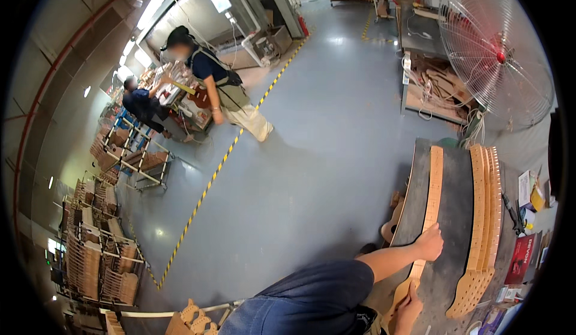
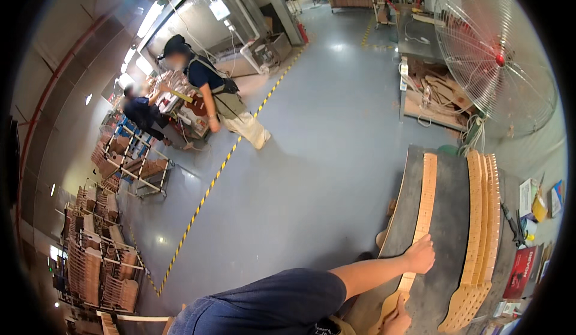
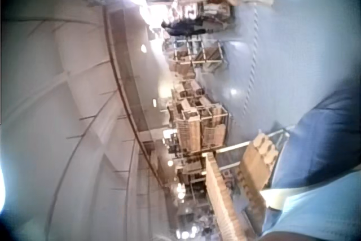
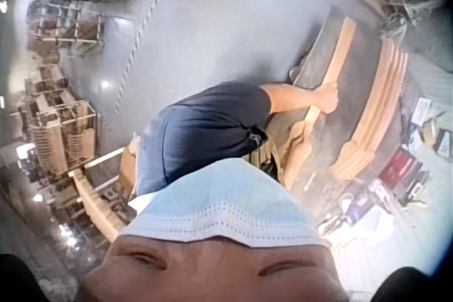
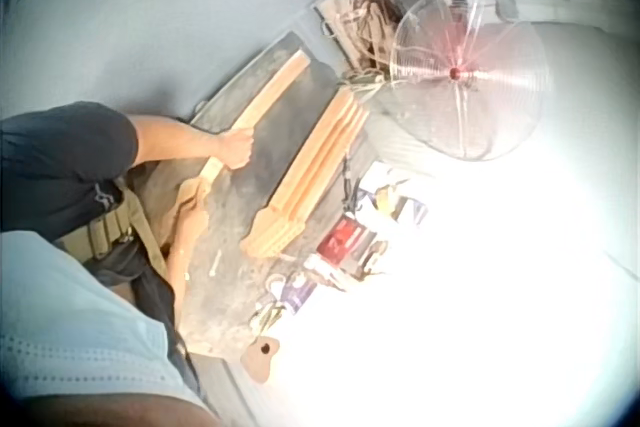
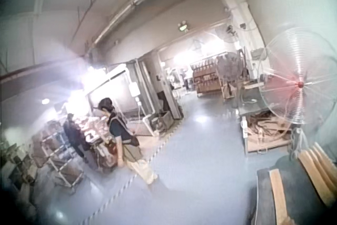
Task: The person uses an electric sander to smooth the surface of a wooden guitar neck. They then place the finished neck on a rack and pick up several other necks to align and inspect them on the workbench.
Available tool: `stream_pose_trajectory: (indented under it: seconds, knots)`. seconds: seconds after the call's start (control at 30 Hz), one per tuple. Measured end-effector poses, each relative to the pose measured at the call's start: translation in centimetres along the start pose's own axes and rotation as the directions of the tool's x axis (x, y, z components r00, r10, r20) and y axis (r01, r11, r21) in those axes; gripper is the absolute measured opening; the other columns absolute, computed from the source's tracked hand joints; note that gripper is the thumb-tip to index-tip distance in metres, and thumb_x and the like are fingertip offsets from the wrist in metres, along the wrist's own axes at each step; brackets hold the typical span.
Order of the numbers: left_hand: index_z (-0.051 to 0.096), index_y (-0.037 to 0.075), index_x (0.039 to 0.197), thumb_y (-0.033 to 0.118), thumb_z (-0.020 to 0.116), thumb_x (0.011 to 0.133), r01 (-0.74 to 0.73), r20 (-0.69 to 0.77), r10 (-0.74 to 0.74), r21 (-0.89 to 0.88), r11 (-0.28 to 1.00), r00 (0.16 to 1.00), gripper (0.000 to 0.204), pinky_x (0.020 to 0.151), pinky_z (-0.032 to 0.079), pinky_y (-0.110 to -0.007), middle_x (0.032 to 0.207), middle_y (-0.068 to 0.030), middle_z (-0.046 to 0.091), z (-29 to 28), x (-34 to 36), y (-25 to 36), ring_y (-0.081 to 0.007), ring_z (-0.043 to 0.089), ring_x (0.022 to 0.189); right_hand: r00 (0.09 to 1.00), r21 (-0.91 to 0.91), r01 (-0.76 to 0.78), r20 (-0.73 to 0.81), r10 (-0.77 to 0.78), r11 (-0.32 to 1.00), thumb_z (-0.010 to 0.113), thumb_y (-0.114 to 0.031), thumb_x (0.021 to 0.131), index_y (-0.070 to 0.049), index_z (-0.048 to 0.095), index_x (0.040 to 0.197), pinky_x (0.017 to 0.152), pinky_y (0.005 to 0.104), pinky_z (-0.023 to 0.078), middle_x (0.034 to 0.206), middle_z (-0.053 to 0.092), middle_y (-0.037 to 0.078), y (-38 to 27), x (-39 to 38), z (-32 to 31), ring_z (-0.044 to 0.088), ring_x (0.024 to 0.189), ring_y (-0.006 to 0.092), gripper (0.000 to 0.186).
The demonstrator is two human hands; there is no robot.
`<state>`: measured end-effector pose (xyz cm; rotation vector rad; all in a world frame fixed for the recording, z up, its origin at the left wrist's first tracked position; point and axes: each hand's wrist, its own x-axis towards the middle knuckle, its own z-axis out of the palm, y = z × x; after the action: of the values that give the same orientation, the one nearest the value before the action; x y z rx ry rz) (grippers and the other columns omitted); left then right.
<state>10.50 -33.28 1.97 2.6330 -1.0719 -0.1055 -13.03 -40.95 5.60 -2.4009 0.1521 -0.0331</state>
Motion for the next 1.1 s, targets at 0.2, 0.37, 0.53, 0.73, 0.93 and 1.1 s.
stream_pose_trajectory:
  seconds: [0.2, 0.37, 0.53, 0.73, 0.93, 1.1]
  knots:
    - [0.084, 0.013, 0.079, 0.028, 0.061, 0.090, -0.012, -0.024, 0.012, 0.028, 1.000, 1.000, 0.030, 0.109, 0.037, -0.050, 0.081, -0.0079, 0.077, 0.3, 0.3, 0.4, -0.0296, 0.066, 0.095, 0.991, -0.414, -0.042, 0.102, 0.092, 0.909, 0.057, 0.004, 0.099, -0.015, 0.052, 0.160, 0.057, 0.0440, 0.044, 0.069, 0.057, 0.019, -0.6, -1.6, -0.4, 0.054, 0.058, 0.0347, 0.064]
    - [0.084, 0.013, 0.078, 0.026, 0.060, 0.090, 0.004, -0.036, -0.002, 0.055, 0.998, 0.999, 0.029, 0.108, 0.036, -0.049, 0.081, -0.0077, 0.077, 0.8, 0.2, -0.5, -0.0293, 0.066, 0.095, 0.993, -0.327, 0.094, -0.033, -0.111, 0.940, 0.056, 0.005, 0.100, -0.016, 0.048, 0.163, 0.057, 0.0448, 0.042, 0.071, 0.055, 0.018, -0.6, -1.5, 1.2, 0.053, 0.059, 0.0366, 0.067]
    - [0.083, 0.013, 0.078, 0.027, 0.061, 0.089, 0.018, 0.036, -0.018, 0.008, 1.000, 0.999, 0.029, 0.110, 0.036, -0.048, 0.082, -0.0077, 0.076, -0.1, 0.5, -0.1, -0.0287, 0.066, 0.095, 0.998, -0.374, -0.001, 0.061, 0.026, 0.928, 0.054, 0.006, 0.099, -0.018, 0.047, 0.164, 0.058, 0.0477, 0.043, 0.077, 0.058, 0.019, 1.4, -1.8, 1.5, 0.053, 0.060, 0.0396, 0.069]
    - [0.083, 0.012, 0.077, 0.029, 0.061, 0.091, 0.017, 0.011, -0.017, 0.005, 1.000, 1.000, 0.030, 0.107, 0.035, -0.046, 0.080, -0.0079, 0.075, 0.5, 0.1, 0.1, -0.0278, 0.065, 0.093, 0.993, -0.291, 0.053, -0.084, -0.081, 0.955, 0.054, 0.005, 0.100, -0.020, 0.048, 0.163, 0.062, 0.0464, 0.045, 0.082, 0.060, 0.018, -0.8, -3.3, 1.0, 0.058, 0.067, 0.0385, 0.069]
    - [0.082, 0.014, 0.075, 0.028, 0.062, 0.089, -0.019, -0.047, 0.022, 0.069, 0.997, 0.999, 0.028, 0.097, 0.036, -0.044, 0.074, -0.0052, 0.074, -0.3, 0.1, 0.2, -0.0249, 0.063, 0.089, 0.998, -0.476, -0.029, -0.061, 0.000, 0.879, 0.056, -0.002, 0.102, -0.022, 0.050, 0.162, 0.062, 0.0462, 0.049, 0.091, 0.066, 0.016, -1.2, -2.4, 1.6, 0.062, 0.067, 0.0385, 0.064]
    - [0.082, 0.014, 0.076, 0.027, 0.063, 0.088, -0.011, -0.027, 0.014, 0.083, 0.996, 1.000, 0.026, 0.099, 0.036, -0.044, 0.075, -0.0061, 0.074, -0.1, 0.3, 0.5, -0.0249, 0.063, 0.091, 0.990, -0.536, -0.140, -0.049, 0.135, 0.833, 0.057, -0.004, 0.103, -0.024, 0.048, 0.163, 0.060, 0.0442, 0.051, 0.093, 0.068, 0.015, 0.4, -2.1, 3.7, 0.065, 0.067, 0.0363, 0.064]
